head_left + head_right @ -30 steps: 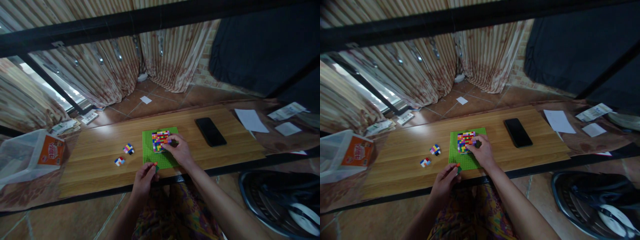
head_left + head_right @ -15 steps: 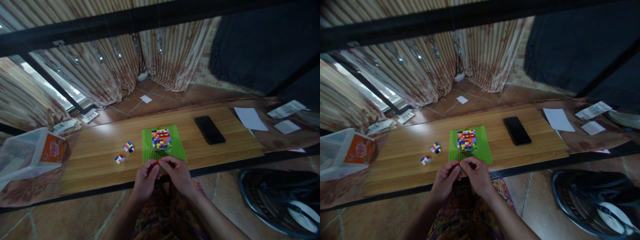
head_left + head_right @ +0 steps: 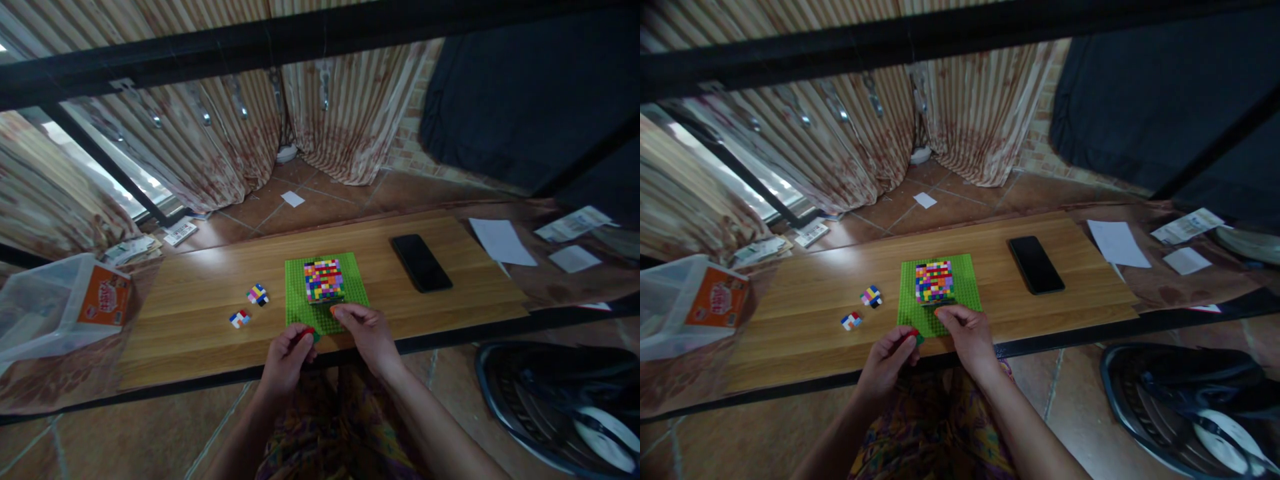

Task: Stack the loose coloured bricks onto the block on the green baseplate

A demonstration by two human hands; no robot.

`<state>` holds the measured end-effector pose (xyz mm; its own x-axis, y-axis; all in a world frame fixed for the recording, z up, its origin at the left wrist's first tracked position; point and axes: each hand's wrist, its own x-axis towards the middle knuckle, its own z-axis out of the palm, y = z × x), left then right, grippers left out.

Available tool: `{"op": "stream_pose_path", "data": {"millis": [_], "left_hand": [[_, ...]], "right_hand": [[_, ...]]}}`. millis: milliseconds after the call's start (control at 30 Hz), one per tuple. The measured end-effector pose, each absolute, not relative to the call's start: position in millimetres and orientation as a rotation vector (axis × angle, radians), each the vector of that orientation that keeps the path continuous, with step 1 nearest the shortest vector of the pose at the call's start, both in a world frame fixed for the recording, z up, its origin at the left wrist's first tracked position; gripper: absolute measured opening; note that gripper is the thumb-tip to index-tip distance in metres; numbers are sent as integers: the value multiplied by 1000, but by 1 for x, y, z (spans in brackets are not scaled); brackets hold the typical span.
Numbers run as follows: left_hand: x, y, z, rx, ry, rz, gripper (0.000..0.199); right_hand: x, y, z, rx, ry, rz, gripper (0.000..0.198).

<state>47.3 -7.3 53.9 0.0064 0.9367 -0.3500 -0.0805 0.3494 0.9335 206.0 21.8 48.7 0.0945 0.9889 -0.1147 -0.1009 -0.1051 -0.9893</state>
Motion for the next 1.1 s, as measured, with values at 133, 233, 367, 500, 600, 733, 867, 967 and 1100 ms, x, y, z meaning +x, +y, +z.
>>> {"op": "stream_pose_path", "data": {"millis": [133,233,367,500,600,733,867,967,1100], "left_hand": [[36,-5,46,824,1367,1054,27],[30,-4,42,797,1384,1078,28],[26,-3,40,792,1370,1069,29],[26,-2,39,796,1347,1052,28],[26,-2,40,805,1346,1042,28],[26,-2,42,819,1353,1037,27],[27,-2,42,825,1345,1041,25],[27,-2,42,820,1342,1049,25],[26,-2,41,816,1332,1033,25]], "right_hand": [[221,45,51,-1318,-1362,845,19],[225,58,50,-1350,-1539,641,18],[223,68,44,-1387,-1619,519,13],[222,73,42,-1385,-1611,546,10],[222,77,41,-1358,-1558,604,7],[221,84,35,-1357,-1443,715,11],[220,88,28,-1389,-1324,847,19],[220,89,25,-1374,-1240,949,23],[219,90,24,-1310,-1152,1055,24]]}}
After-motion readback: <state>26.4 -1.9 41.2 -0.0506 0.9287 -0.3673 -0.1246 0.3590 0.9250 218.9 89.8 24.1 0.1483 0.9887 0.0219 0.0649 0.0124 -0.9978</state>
